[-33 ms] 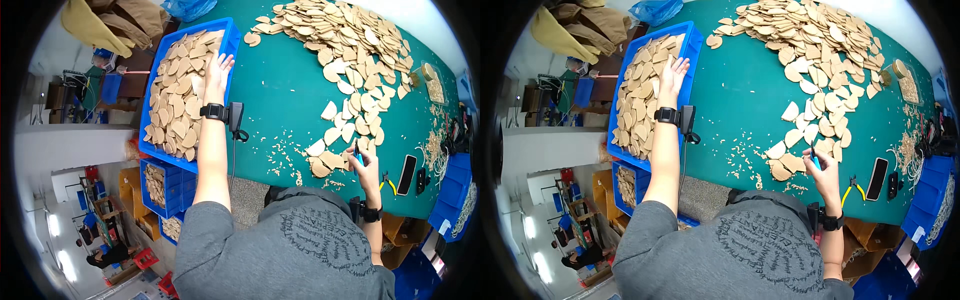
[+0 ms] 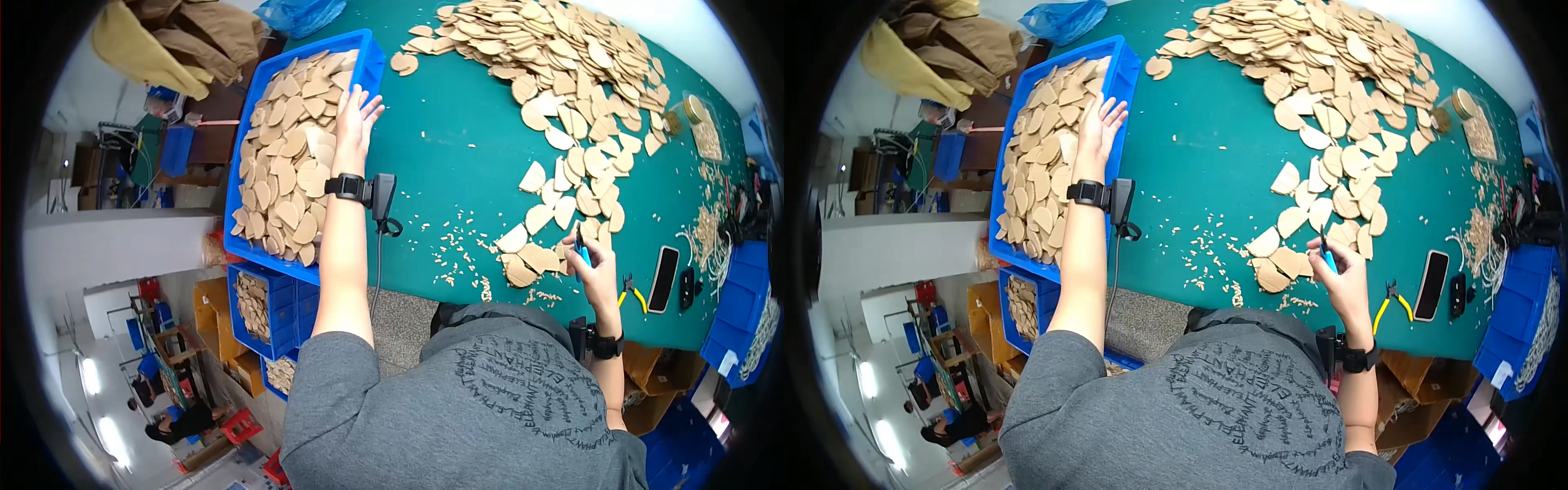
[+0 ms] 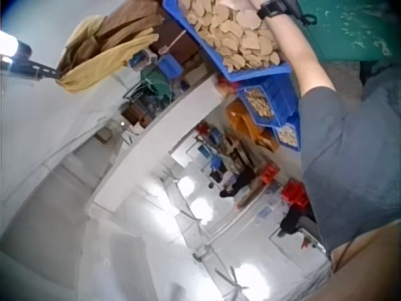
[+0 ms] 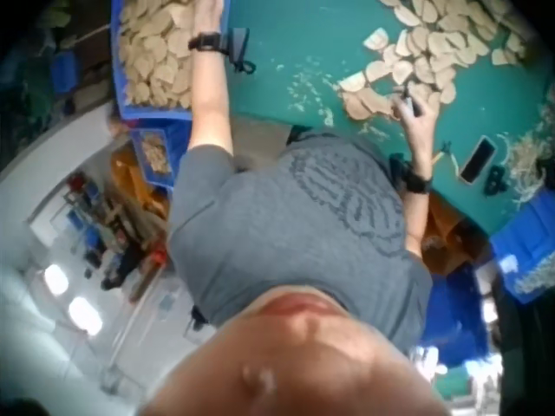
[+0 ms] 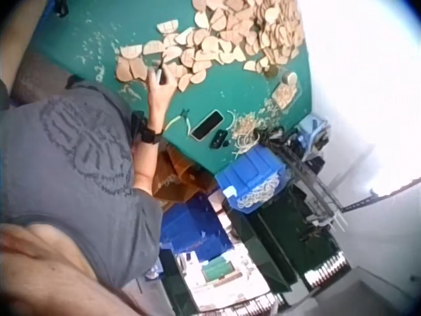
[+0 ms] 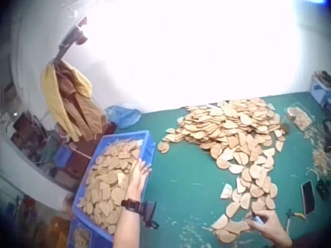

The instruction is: The person uses a utility knife to trim the edges of small, light-colored wooden pieces. They pick up each piece from a blue bin, carefully shave off excess material, and place the finished pieces back into the bin. The process is repetitive and focused on refining the shape of the wooden items.

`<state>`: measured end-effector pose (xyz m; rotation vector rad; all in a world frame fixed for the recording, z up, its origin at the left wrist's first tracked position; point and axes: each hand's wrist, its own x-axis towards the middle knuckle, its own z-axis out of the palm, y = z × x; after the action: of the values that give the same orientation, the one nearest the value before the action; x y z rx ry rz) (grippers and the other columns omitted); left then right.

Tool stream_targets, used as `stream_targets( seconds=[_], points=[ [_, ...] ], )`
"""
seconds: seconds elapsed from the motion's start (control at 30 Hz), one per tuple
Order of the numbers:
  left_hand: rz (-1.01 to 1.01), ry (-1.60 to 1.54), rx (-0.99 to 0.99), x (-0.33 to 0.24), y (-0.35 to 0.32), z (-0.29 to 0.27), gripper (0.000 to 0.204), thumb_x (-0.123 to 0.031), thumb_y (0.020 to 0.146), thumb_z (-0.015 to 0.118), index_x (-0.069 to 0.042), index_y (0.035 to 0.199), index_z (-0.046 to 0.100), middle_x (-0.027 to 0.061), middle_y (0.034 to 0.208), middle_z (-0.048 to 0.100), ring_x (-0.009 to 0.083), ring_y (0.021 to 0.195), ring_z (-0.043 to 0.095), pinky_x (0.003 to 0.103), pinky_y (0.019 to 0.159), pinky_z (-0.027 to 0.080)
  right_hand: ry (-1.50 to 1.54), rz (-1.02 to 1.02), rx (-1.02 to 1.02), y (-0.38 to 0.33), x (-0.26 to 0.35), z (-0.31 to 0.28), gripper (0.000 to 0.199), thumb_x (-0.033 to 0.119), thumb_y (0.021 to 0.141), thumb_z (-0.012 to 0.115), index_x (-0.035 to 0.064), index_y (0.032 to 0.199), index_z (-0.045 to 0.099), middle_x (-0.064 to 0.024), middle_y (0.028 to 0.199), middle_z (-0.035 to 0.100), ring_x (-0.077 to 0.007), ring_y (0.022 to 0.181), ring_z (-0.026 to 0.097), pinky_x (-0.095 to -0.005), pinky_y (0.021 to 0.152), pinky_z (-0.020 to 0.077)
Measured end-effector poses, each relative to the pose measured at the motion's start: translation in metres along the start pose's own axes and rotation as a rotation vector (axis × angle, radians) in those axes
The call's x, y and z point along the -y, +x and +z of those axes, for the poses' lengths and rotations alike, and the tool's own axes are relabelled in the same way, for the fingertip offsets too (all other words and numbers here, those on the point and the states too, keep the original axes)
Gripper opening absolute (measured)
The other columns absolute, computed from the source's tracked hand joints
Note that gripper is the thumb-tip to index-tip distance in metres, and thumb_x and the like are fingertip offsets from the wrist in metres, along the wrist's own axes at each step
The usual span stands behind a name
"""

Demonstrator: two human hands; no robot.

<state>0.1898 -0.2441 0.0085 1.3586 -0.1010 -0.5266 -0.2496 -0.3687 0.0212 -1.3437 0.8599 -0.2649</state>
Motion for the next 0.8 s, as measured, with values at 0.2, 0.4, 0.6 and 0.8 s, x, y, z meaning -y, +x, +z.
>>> stream_targets(
  seconds=[0.2, 0.4, 0.6, 0.8],
  points=[
    [0.195, 1.010, 0.453, 0.136, -0.078, 0.052, 0.033, -0.027, 0.082, 0.065, -0.008, 0.109, 0.064, 0.0083, 0.105, 0.062, 0.0160, 0.086, 0.059, 0.030, 0.076, 0.049, -0.019, 0.000, -0.036, -0.001, -0.005, -0.007, 0.017, 0.012, 0.083, 0.064, 0.0012, 0.096, 0.063, 0.0050, 0.070, 0.054, -0.0013, 0.059, 0.045, -0.0179, 0.052, 0.0367],
    [0.331, 1.296, 0.427, 0.191, -0.136, 0.142, 0.051, -0.033, 0.074, 0.072, -0.003, 0.112, 0.055, 0.0117, 0.117, 0.048, 0.0264, 0.110, 0.045, 0.038, 0.087, 0.044, 0.008, 0.014, -0.077, -0.005, -0.008, -0.008, 0.018, 0.013, 0.083, 0.065, 0.0007, 0.096, 0.063, 0.0043, 0.071, 0.056, -0.0012, 0.060, 0.047, -0.0177, 0.053, 0.0371],
    [0.215, 1.040, 0.568, 0.196, -0.131, 0.148, 0.034, -0.028, 0.072, 0.073, -0.004, 0.085, 0.054, 0.0112, 0.075, 0.063, 0.0260, 0.069, 0.062, 0.037, 0.063, 0.047, -0.025, -0.026, -0.113, -0.008, -0.011, -0.011, 0.019, 0.014, 0.082, 0.065, 0.0012, 0.096, 0.063, 0.0048, 0.071, 0.055, -0.0016, 0.061, 0.046, -0.0178, 0.054, 0.0367],
    [-0.246, 0.273, 0.762, 0.133, -0.181, 0.121, 0.022, -0.011, 0.085, 0.063, -0.005, 0.104, 0.056, 0.0049, 0.108, 0.060, 0.0136, 0.087, 0.061, 0.024, 0.072, 0.049, -0.018, -0.012, -0.081, -0.005, -0.017, -0.010, 0.017, 0.013, 0.081, 0.065, 0.0015, 0.094, 0.063, 0.0040, 0.075, 0.057, -0.0023, 0.067, 0.049, -0.0192, 0.059, 0.0404]
  ],
)
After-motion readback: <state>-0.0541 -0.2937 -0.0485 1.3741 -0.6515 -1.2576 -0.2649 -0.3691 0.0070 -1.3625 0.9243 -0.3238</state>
